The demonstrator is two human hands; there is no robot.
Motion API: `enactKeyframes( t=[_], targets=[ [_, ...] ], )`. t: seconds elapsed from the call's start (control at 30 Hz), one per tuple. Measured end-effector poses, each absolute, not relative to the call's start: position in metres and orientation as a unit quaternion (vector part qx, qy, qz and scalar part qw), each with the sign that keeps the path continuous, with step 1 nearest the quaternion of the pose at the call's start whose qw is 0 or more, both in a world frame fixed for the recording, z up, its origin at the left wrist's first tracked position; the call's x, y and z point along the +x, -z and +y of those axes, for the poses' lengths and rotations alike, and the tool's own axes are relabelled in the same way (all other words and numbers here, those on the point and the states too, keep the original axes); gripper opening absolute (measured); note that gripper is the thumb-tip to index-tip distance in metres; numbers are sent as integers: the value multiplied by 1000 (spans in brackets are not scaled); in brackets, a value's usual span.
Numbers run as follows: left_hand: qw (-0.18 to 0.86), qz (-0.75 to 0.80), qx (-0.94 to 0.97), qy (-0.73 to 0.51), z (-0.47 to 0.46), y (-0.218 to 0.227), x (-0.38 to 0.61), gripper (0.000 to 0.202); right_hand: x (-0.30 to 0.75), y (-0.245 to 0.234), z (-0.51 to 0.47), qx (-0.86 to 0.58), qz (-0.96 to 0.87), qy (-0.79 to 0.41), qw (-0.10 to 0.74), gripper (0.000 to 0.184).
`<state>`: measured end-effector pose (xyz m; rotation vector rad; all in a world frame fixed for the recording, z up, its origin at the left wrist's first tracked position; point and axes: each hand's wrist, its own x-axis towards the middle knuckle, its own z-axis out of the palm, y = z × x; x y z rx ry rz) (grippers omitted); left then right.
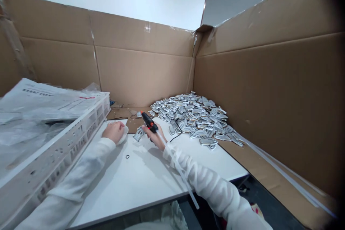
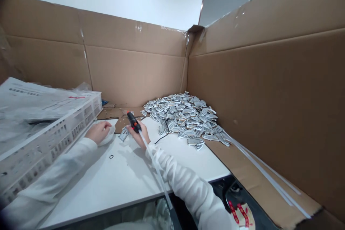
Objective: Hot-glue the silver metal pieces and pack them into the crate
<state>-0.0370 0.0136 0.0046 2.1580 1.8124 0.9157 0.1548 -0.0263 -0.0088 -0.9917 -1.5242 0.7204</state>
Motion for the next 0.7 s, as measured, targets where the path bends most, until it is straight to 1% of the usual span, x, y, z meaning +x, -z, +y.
enactKeyframes(
  t=[0.03, 0.1, 0.27, 0.43, 0.57, 0.63, 0.7],
  targets=[
    [60, 628, 733, -255, 18, -4, -43, 15, 153, 10, -26, -416, -654, -297, 558, 31],
    [47, 654, 734, -177, 23, -3, -52, 17, 151, 12, -26, -413, -665, -279, 556, 30],
    [79, 672, 730, -99, 26, -2, -55, 19, 149, 17, -23, -388, -679, -251, 570, 29],
    [69, 658, 742, -105, 26, -1, -54, 13, 150, 20, -20, -387, -679, -250, 572, 28],
    [73, 655, 738, -145, 28, 1, -54, 18, 150, 21, -19, -398, -675, -264, 562, 28],
    [89, 651, 737, -158, 30, 2, -55, 22, 150, 21, -20, -397, -672, -271, 563, 28],
    [106, 648, 737, -158, 32, 3, -56, 22, 150, 21, -20, -394, -670, -273, 567, 27]
  ],
)
